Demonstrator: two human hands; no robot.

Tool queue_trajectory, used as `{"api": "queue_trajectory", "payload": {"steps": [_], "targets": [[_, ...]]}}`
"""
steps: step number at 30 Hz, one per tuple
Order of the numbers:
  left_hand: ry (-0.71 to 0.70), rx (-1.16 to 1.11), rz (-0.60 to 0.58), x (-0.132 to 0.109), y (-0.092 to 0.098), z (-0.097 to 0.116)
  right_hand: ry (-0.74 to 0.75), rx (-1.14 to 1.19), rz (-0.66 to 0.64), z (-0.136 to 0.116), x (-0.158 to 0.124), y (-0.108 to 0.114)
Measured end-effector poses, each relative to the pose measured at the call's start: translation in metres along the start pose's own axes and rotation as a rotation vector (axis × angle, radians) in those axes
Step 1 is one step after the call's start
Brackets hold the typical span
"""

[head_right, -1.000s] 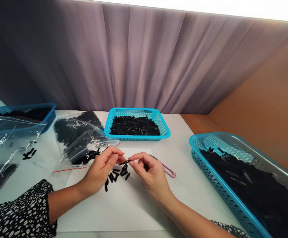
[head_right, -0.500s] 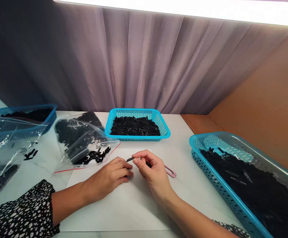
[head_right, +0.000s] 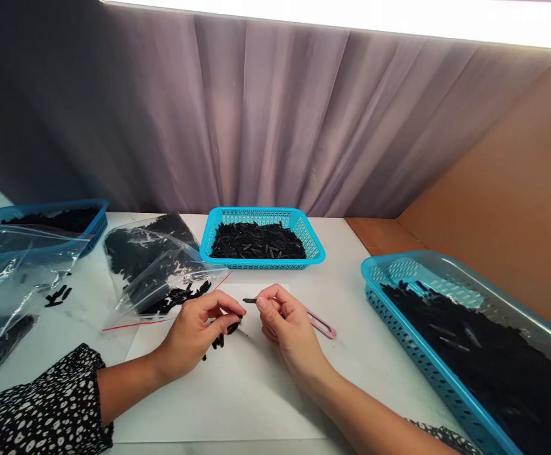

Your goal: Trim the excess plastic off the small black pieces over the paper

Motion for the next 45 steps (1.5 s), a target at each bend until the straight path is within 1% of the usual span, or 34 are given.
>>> {"api": "queue_trajectory", "payload": {"steps": [2,4,5,7,10,21,27,30,34,41,45], "targets": [[0.132,-0.168,0.134,-0.001,0.004,-0.007,-0.006,0.007,0.002,0.000,0.000,0.000],[0.188,-0.286,0.241,-0.001,0.006,-0.012,-0.011,0.009,0.005,0.001,0.000,0.001],[0.196,-0.316,0.276,-0.001,0.007,-0.013,-0.014,0.009,0.007,0.001,0.000,0.001],[0.200,-0.338,0.306,-0.001,0.008,-0.015,-0.019,0.009,0.011,0.002,0.000,0.001],[0.193,-0.351,0.316,0.000,0.009,-0.015,-0.024,0.006,0.014,0.002,0.000,0.002],[0.165,-0.320,0.313,0.001,0.010,-0.015,-0.030,0.017,0.008,0.002,0.000,0.002],[0.216,-0.337,0.231,0.000,0.004,-0.013,-0.024,-0.013,0.018,0.002,-0.002,0.002],[0.213,-0.356,0.209,-0.001,0.002,-0.012,-0.024,-0.021,0.022,0.002,-0.002,0.002],[0.215,-0.343,0.222,-0.002,0.004,-0.013,-0.033,-0.028,0.028,0.002,-0.002,0.001],[0.192,-0.277,0.106,-0.006,-0.002,-0.009,-0.032,-0.105,0.031,0.003,-0.004,0.000],[0.198,-0.320,0.101,-0.004,-0.004,-0.007,-0.028,-0.169,0.051,0.003,-0.004,0.000]]}}
Point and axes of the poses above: each hand's wrist, its own x-axis towards the middle knuckle, its own y-axis out of the back of the hand, z = x × y, the point moved 6 cm from there along x, towards the middle knuckle, and after that the axes turned 13 degrees about -y, right-handed, at the moved point
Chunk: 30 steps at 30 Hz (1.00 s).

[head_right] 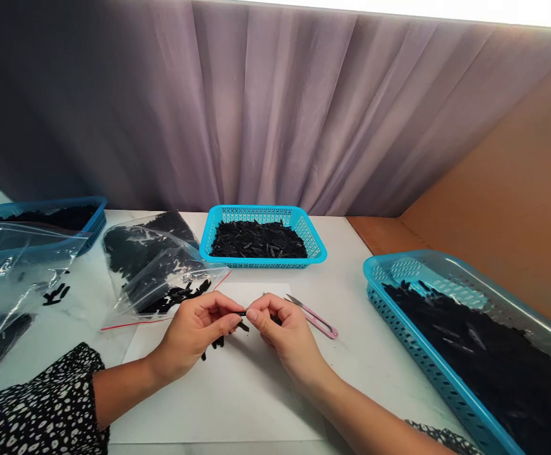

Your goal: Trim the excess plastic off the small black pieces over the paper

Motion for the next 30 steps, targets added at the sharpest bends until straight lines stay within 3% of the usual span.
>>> {"api": "queue_trajectory", "payload": {"steps": [9,21,30], "targets": [[0.217,-0.243,0.040,0.000,-0.003,-0.010,-0.058,-0.028,-0.013,0.000,0.000,-0.004],[0.204,-0.299,0.032,-0.001,-0.006,-0.010,-0.223,0.142,-0.166,0.008,-0.002,-0.011],[0.179,-0.281,0.012,0.000,-0.007,-0.004,-0.258,0.185,-0.158,0.010,-0.002,-0.009]]}}
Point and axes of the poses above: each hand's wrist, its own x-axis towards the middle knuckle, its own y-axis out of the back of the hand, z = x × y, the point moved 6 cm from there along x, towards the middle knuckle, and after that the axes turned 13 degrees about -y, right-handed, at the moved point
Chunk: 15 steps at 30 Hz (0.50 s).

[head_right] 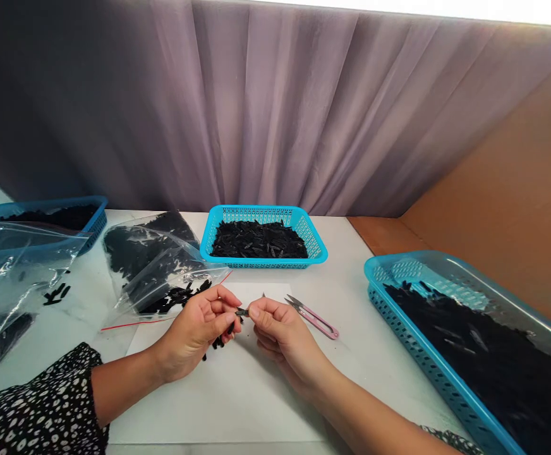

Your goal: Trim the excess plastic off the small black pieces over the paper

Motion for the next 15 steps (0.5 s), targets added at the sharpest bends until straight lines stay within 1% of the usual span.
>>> {"api": "queue_trajectory", "payload": {"steps": [3,5,6,8,10,11,13,14,15], "targets": [[-0.020,0.040,0.000,0.001,0.002,0.000,0.031,-0.024,0.033,0.000,0.001,-0.002],[-0.042,0.089,0.005,0.002,0.004,0.000,0.099,-0.074,0.098,-0.009,0.000,0.000],[-0.055,0.121,0.013,0.003,0.006,0.001,0.162,-0.126,0.152,-0.018,-0.003,0.002],[-0.078,0.185,0.040,0.004,0.010,0.001,0.338,-0.314,0.314,-0.048,-0.016,0.012],[-0.103,0.228,0.072,0.006,0.014,0.002,0.533,-0.650,0.576,-0.086,-0.042,0.028],[-0.116,0.240,0.086,0.007,0.015,0.003,0.585,-0.832,0.757,-0.103,-0.058,0.040],[-0.144,0.248,0.109,0.009,0.017,0.004,0.583,-1.091,1.147,-0.128,-0.092,0.074],[-0.155,0.250,0.119,0.009,0.018,0.005,0.557,-1.168,1.309,-0.136,-0.108,0.092],[-0.163,0.252,0.128,0.009,0.019,0.005,0.536,-1.218,1.438,-0.141,-0.122,0.110]]}}
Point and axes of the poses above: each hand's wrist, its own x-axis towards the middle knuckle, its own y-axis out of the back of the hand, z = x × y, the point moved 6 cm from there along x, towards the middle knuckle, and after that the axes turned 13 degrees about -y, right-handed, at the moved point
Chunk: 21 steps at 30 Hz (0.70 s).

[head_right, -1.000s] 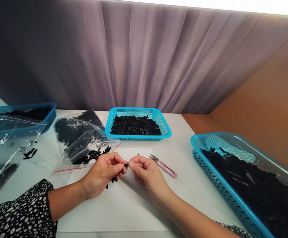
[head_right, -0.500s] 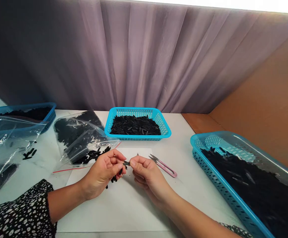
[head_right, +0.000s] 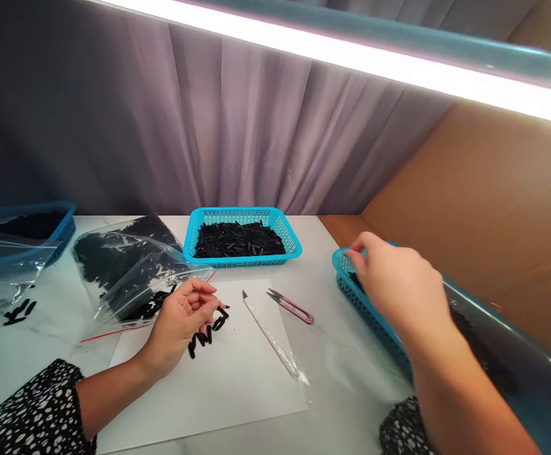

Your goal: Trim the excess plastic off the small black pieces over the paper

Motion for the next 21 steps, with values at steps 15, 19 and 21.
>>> {"api": "queue_trajectory", "payload": {"steps": [15,19,21], "targets": [[-0.250,0.163,0.092,-0.001,0.013,0.005,0.117,0.662,-0.821,-0.109,-0.124,-0.095],[-0.252,0.143,0.120,-0.001,0.014,0.006,0.115,0.743,-0.783,-0.109,-0.127,-0.103],[-0.229,0.114,0.133,-0.001,0.013,0.005,0.130,0.761,-0.795,-0.107,-0.126,-0.105]]}}
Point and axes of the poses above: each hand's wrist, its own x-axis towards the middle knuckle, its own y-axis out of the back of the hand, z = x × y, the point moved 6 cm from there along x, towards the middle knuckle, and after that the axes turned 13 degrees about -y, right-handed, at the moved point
